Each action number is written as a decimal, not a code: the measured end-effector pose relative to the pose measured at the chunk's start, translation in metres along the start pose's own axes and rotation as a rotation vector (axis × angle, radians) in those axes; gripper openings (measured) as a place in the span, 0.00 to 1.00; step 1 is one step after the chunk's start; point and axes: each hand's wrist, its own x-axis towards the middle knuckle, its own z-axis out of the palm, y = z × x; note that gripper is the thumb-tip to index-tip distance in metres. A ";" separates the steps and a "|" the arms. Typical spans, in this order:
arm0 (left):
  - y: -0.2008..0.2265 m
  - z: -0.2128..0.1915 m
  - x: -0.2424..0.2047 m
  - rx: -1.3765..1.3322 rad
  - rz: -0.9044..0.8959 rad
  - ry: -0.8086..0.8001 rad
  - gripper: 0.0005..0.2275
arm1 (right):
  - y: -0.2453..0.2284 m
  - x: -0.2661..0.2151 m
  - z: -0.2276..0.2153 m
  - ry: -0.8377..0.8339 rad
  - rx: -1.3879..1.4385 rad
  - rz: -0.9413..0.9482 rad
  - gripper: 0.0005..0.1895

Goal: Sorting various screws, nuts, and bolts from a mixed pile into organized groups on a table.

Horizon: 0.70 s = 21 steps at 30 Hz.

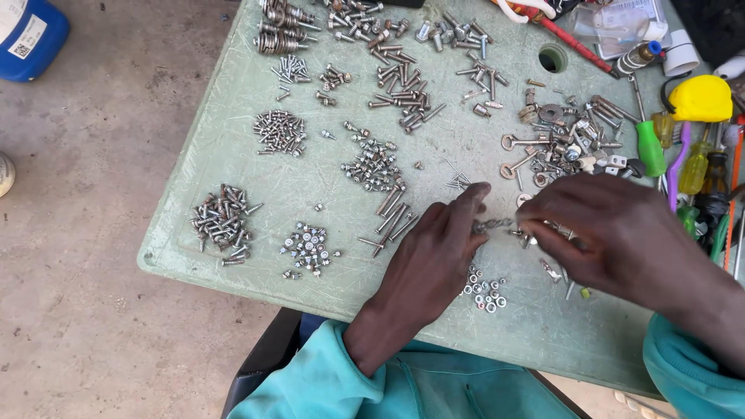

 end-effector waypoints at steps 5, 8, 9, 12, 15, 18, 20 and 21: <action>0.021 -0.016 -0.021 0.005 0.093 0.260 0.22 | 0.001 0.034 -0.019 0.187 0.289 0.327 0.06; 0.024 -0.019 -0.031 -0.005 0.064 0.324 0.19 | 0.020 0.073 0.011 0.228 0.647 0.571 0.06; 0.022 -0.017 -0.032 -0.011 0.065 0.323 0.18 | 0.029 0.088 0.023 0.224 0.878 0.669 0.06; 0.017 -0.015 -0.035 0.015 0.065 0.269 0.18 | 0.023 0.149 0.037 0.128 1.071 0.702 0.08; 0.018 -0.017 -0.034 0.058 0.041 0.243 0.17 | 0.016 0.210 0.049 0.077 1.107 0.822 0.07; 0.017 -0.016 -0.034 0.093 0.069 0.240 0.16 | 0.017 0.251 0.070 0.094 1.290 0.756 0.05; 0.017 -0.018 -0.034 0.085 0.075 0.239 0.16 | 0.021 0.266 0.086 0.076 1.259 0.732 0.05; 0.017 -0.019 -0.034 0.072 0.083 0.237 0.15 | 0.023 0.272 0.095 0.059 1.225 0.713 0.07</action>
